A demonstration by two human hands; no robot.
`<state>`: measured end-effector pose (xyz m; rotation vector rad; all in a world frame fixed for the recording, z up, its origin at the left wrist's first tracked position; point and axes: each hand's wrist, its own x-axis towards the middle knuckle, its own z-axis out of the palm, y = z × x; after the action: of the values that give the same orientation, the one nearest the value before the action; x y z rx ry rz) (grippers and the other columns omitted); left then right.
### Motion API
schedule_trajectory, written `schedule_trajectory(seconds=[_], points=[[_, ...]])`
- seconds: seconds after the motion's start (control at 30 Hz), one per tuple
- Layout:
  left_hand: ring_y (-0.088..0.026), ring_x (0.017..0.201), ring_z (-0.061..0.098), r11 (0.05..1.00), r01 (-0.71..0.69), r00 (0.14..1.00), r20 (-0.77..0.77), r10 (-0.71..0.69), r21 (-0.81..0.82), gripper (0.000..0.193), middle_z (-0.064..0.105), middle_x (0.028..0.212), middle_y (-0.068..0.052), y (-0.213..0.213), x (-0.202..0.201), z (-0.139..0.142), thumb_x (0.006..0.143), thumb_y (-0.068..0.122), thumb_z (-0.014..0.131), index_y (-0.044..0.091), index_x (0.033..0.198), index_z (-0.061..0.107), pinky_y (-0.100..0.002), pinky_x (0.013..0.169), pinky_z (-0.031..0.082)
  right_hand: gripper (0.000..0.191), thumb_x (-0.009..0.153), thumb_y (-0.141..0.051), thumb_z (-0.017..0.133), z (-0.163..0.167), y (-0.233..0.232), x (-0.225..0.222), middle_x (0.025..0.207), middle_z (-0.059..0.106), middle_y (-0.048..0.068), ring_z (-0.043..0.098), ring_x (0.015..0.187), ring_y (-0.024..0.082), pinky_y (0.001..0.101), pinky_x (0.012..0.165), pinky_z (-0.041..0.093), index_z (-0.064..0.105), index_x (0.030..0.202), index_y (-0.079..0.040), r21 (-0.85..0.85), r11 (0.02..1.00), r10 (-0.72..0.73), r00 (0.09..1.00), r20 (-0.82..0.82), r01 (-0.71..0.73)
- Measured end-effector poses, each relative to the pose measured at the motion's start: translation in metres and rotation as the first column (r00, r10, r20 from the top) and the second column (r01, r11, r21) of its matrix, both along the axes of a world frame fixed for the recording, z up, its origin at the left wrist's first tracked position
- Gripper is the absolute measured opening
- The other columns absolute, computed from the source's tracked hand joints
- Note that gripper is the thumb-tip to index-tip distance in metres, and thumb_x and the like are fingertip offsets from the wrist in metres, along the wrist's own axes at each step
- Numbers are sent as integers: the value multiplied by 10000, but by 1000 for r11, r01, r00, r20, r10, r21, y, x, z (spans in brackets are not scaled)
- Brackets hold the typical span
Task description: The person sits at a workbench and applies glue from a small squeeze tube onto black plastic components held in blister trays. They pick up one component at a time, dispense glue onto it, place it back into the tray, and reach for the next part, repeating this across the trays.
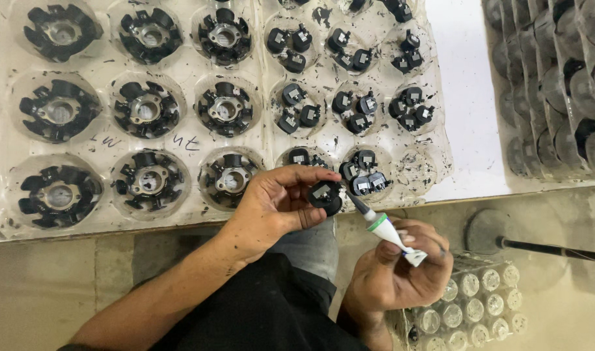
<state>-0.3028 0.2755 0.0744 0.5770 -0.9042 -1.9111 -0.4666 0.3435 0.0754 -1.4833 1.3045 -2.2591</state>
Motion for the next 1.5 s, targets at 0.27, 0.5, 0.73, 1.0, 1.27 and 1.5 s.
schedule_trajectory(seconds=[0.27, 0.5, 0.73, 1.0, 1.27, 1.5], points=[[-137, 845, 698, 984, 49, 998, -38, -43, 173, 428, 738, 1201, -74, -2, -2, -6, 891, 3, 735, 3, 1313, 662, -308, 795, 627, 218, 1099, -64, 680, 5, -5, -15, 1227, 649, 75, 649, 1112, 164, 341, 1004, 558, 578, 1281, 0, 6, 946, 275, 808, 520, -325], [-141, 811, 680, 987, 50, 996, -81, -38, 150, 417, 708, 1325, -93, -2, 0, -12, 943, 39, 698, 5, 1353, 631, -328, 796, 627, 232, 1077, -167, 674, 2, -11, -11, 1160, 621, 85, 672, 1044, 192, 441, 1013, 593, 556, 1214, -21, 18, 936, 285, 785, 551, -353], [-134, 794, 674, 961, 139, 977, -189, -94, 238, 419, 723, 1243, -64, -3, 5, -13, 942, 129, 719, 15, 1339, 645, -323, 788, 620, 266, 1027, -119, 805, -3, -14, -1, 960, 587, 80, 609, 916, 181, 318, 864, 538, 560, 995, -21, -12, 997, 71, 997, 38, -71], [-102, 804, 666, 939, 250, 951, -244, -192, 237, 480, 712, 975, -31, 1, 6, -14, 954, 231, 749, 17, 1376, 664, -305, 793, 612, 239, 939, -33, 784, 15, -14, 12, 926, 579, 84, 607, 851, 192, 346, 749, 625, 548, 909, -9, -29, 997, -81, 966, -246, 76], [-119, 786, 681, 934, 242, 958, -217, -187, 263, 470, 733, 997, -54, 2, 7, -13, 940, 207, 732, 3, 1357, 656, -309, 763, 620, 229, 944, -21, 762, 22, -5, 13, 934, 571, 80, 593, 855, 194, 347, 810, 609, 533, 940, -19, 74, 992, -70, 928, -365, 104], [-121, 801, 683, 933, 237, 958, -226, -177, 273, 452, 719, 986, -61, 2, 8, -18, 969, 190, 721, -6, 1370, 646, -321, 775, 628, 199, 935, 17, 740, 16, -6, 12, 932, 584, 88, 597, 852, 202, 364, 829, 612, 544, 943, -16, 60, 992, -77, 922, -380, 108]])
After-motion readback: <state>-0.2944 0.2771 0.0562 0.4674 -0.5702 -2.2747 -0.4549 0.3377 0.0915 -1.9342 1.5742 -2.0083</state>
